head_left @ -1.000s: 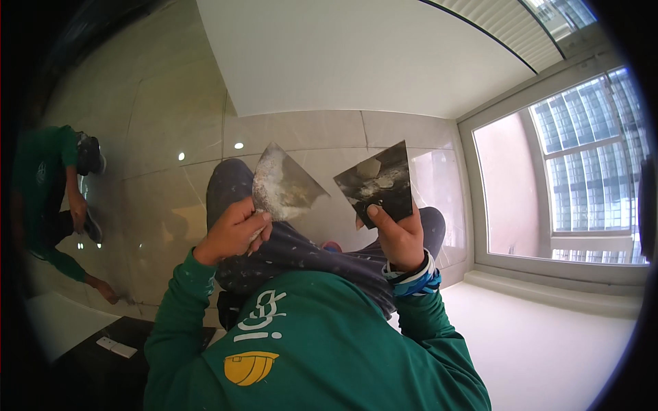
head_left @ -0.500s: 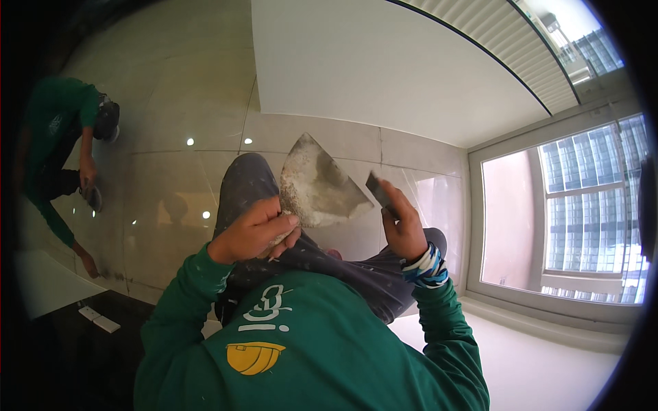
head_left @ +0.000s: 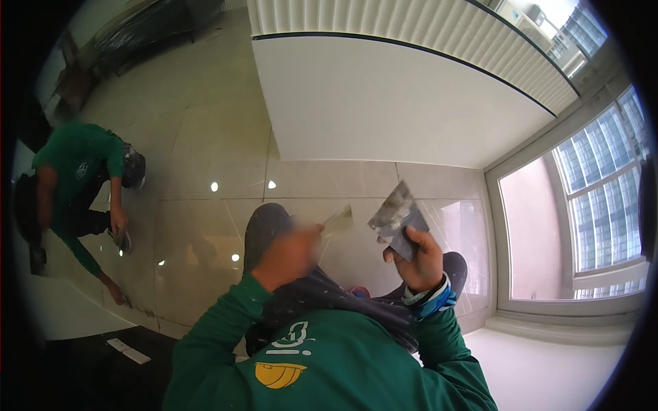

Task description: The person applies a white substance to the seams between floor tiles using two spatulas. They scrape the material from one spatula to the other and then press it into the gaps, moving along the lines of the tile layout.

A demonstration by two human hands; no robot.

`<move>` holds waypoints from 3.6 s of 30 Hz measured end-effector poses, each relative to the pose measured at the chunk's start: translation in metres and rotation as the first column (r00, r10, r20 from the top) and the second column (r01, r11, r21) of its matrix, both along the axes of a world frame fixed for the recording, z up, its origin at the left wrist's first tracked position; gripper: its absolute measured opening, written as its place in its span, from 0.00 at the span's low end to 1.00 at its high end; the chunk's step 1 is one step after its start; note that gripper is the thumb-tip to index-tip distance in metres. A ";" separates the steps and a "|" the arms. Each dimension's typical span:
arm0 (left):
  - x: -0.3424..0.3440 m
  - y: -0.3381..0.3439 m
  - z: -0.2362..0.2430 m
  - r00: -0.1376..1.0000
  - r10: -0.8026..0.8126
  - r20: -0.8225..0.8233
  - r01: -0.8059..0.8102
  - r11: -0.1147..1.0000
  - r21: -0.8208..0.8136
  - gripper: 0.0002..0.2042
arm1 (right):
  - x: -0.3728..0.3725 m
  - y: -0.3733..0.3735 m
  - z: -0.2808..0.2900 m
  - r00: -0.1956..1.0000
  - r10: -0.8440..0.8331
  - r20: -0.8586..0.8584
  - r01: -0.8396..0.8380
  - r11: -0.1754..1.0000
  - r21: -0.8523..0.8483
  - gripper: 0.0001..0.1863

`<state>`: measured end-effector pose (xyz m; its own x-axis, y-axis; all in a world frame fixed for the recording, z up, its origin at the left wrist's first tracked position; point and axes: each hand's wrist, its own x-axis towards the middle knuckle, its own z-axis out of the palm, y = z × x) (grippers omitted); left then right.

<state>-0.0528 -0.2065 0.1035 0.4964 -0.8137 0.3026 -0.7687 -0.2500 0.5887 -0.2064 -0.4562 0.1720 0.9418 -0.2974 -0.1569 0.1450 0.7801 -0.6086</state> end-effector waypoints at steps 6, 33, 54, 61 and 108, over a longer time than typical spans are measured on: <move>0.056 0.018 -0.062 0.453 0.092 -0.887 -0.387 0.917 -0.102 0.09 | -0.006 -0.108 0.008 0.973 -0.230 0.032 0.227 0.913 -0.338 0.15; 0.053 0.098 -0.036 0.225 0.512 -0.829 -0.758 0.627 0.181 0.12 | 0.097 -0.209 -0.401 0.460 -0.764 -0.453 -0.790 -0.119 -0.601 0.15; 0.052 0.097 -0.044 0.238 0.486 -0.841 -0.779 0.613 0.134 0.11 | 0.041 -0.246 -0.394 0.434 -0.677 -0.594 -0.720 0.137 -0.681 0.16; 0.052 0.097 -0.042 0.261 0.490 -0.832 -0.761 0.634 0.135 0.12 | 0.053 -0.193 -0.410 0.534 -0.643 -0.548 -0.815 -0.221 -0.535 0.17; 0.048 0.091 -0.046 0.263 0.551 -0.792 -0.811 0.571 0.128 0.11 | 0.089 -0.332 -0.361 0.876 0.055 -0.479 -0.263 -0.778 -0.570 0.17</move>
<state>-0.0049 -0.1154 0.0577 0.9487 -0.0066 -0.3162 0.3080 -0.2082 0.9283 -0.1177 -0.7881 -0.1887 0.9666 0.1851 -0.1771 0.1677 -0.9798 -0.1087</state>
